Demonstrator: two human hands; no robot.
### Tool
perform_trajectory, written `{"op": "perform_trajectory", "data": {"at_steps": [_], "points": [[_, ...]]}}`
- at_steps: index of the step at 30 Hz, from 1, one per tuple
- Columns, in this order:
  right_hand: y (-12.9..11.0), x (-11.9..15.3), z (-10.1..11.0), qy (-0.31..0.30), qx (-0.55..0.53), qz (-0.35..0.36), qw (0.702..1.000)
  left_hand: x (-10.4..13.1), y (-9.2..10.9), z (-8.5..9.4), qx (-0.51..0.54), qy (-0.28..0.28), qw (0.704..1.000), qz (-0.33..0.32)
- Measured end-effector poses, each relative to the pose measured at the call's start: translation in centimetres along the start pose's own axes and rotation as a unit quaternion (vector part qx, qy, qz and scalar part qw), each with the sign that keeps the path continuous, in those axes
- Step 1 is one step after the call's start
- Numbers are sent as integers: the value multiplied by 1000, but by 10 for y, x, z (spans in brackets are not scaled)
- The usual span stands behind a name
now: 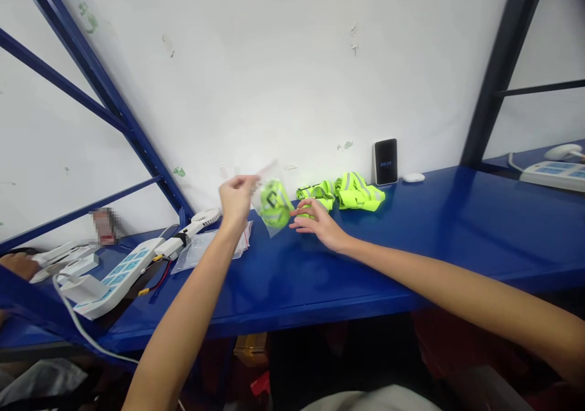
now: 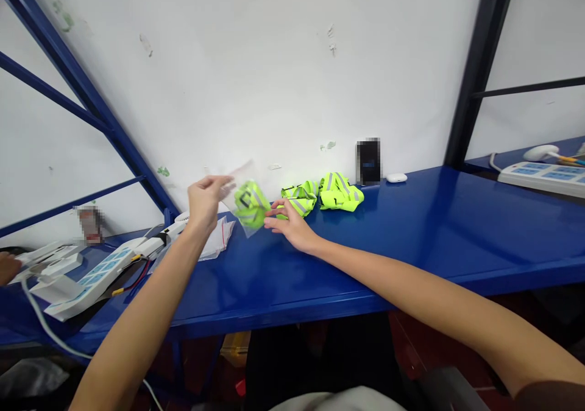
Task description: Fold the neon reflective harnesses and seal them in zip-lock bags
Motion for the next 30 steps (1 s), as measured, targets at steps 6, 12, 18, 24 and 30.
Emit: {"op": "perform_trajectory", "data": {"at_steps": [6,12,18,24,30], "points": [[27,11,-10,14,-96,-132,986,74,9,-55,-184,-266,946,-4],[21,14,-7,7,-105,-120,987,70,12,-66,-232,-314,921,-8],[2,16,-13,5,-129,-88,988,96,7,-69,-308,-330,889,-76],[6,13,-10,-15,-118,-89,989,104,4,-69,-274,-358,889,-85],[-5,13,-16,-75,-74,-59,993,117,7,-76,-324,-413,845,-101]]}}
Point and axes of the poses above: each hand's wrist, its own x-axis away from the middle knuckle, its own z-axis out of the back of the hand, y = z × x, the point moved 9 cm from there along -x, towards the middle knuckle, and after that the axes turned 8 degrees about z, right-handed, at the moved point
